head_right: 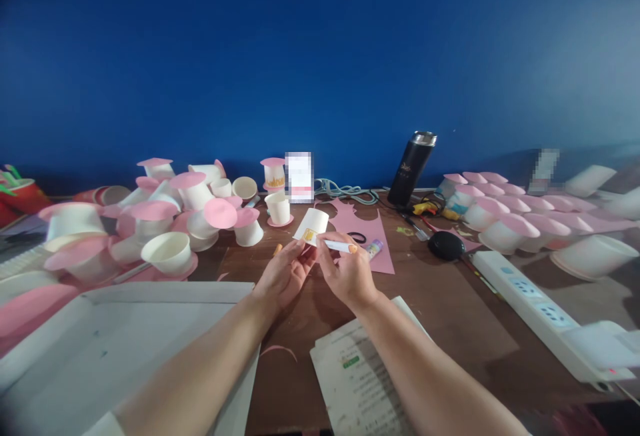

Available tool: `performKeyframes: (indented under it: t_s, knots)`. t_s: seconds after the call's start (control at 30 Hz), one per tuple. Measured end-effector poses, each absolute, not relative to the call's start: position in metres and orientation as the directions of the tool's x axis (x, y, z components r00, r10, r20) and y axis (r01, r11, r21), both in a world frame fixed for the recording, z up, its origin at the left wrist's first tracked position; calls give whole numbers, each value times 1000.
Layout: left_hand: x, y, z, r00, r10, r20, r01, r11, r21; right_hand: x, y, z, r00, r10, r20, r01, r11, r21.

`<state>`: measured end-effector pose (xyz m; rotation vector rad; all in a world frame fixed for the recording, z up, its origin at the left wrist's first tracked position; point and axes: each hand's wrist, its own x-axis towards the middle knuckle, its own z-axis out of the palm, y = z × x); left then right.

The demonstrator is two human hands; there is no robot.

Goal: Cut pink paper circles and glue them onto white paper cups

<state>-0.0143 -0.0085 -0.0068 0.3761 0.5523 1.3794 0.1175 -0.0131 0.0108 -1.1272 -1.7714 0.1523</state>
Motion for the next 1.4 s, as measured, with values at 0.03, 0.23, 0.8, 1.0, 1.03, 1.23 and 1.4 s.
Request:
performKeyframes:
  t_s: [0.03, 0.23, 0.8, 1.0, 1.03, 1.23, 1.4]
  knots:
    - [-14, -8, -6, 95, 983, -155, -817, 166, 552, 117, -13, 11, -66, 741, 668, 621, 555, -553]
    - [-14, -9, -4, 88, 975, -203, -836, 183, 517, 118, -13, 10, -82, 743, 664, 620, 560, -550]
    - [-14, -9, 1, 55, 954, -296, -855, 198, 480, 116, -14, 11, -66, 754, 653, 629, 540, -559]
    - [-15, -8, 0, 54, 952, -302, -855, 200, 479, 116, -14, 13, -35, 755, 654, 628, 526, -574]
    - [-15, -8, 0, 54, 952, -300, -855, 199, 478, 116, -14, 13, -43, 760, 648, 632, 524, -572]
    - [-15, -8, -1, 47, 951, -307, -860, 195, 472, 116, -15, 15, -42, 754, 655, 629, 529, -569]
    - [-16, -8, 0, 63, 953, -298, -861, 202, 466, 116, -15, 14, -26, 751, 660, 626, 527, -575]
